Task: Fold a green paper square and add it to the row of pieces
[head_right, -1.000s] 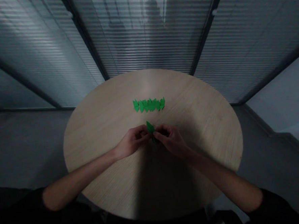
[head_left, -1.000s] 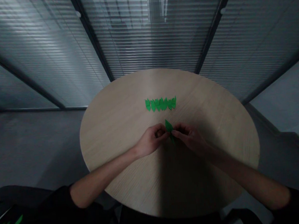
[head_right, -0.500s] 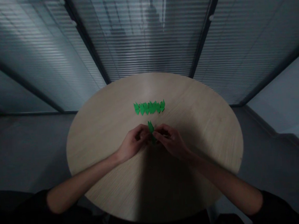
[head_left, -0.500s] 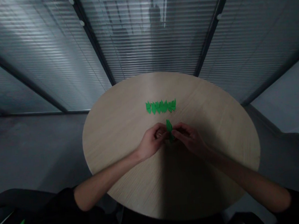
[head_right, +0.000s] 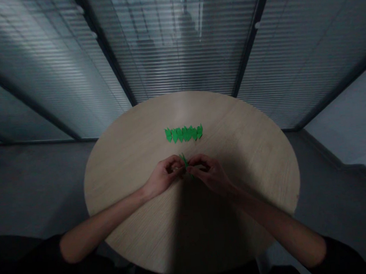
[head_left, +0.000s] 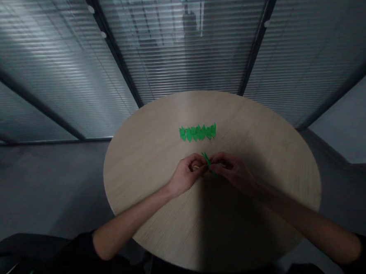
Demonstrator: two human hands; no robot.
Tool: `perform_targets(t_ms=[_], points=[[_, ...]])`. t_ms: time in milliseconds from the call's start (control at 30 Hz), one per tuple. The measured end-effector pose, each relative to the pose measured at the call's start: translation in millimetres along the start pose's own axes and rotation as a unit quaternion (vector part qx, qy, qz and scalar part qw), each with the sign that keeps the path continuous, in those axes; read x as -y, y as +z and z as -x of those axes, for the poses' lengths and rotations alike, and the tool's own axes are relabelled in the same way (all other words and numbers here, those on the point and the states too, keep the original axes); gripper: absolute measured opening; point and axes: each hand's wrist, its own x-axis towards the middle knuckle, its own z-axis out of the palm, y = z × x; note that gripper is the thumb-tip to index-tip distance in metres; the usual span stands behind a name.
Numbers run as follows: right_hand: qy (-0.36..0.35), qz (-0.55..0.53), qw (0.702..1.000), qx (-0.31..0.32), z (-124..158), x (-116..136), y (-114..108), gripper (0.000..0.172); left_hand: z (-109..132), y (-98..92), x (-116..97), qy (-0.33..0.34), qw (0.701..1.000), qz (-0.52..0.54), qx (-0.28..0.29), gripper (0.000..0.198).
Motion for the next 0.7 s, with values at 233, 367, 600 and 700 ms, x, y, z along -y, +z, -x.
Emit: perform_targets(t_ms=[233,367,600,700], points=[[0.03,0.012,0.999,-0.009,1.7,-0.6,-1.3,0.023,-0.8,-0.5,3.7,-0.004,1.0,0.014,0.0,0.038],[0.015,0.017,1.0,0.001,0.9,-0.7,-1.6,0.022,0.0,-0.9,2.2,-0.005,1.0,0.022,0.009,0.037],[0.012,0.016,1.0,0.008,0.2,-0.8,-0.5,0.02,-1.0,-2.8,4.1,-0.003,1.0,0.0,-0.004,0.027],[0.018,0.01,1.0,-0.002,0.7,-1.3,0.6,0.02,-1.4,-2.8,2.7,-0.003,1.0,-0.007,-0.013,0.023]])
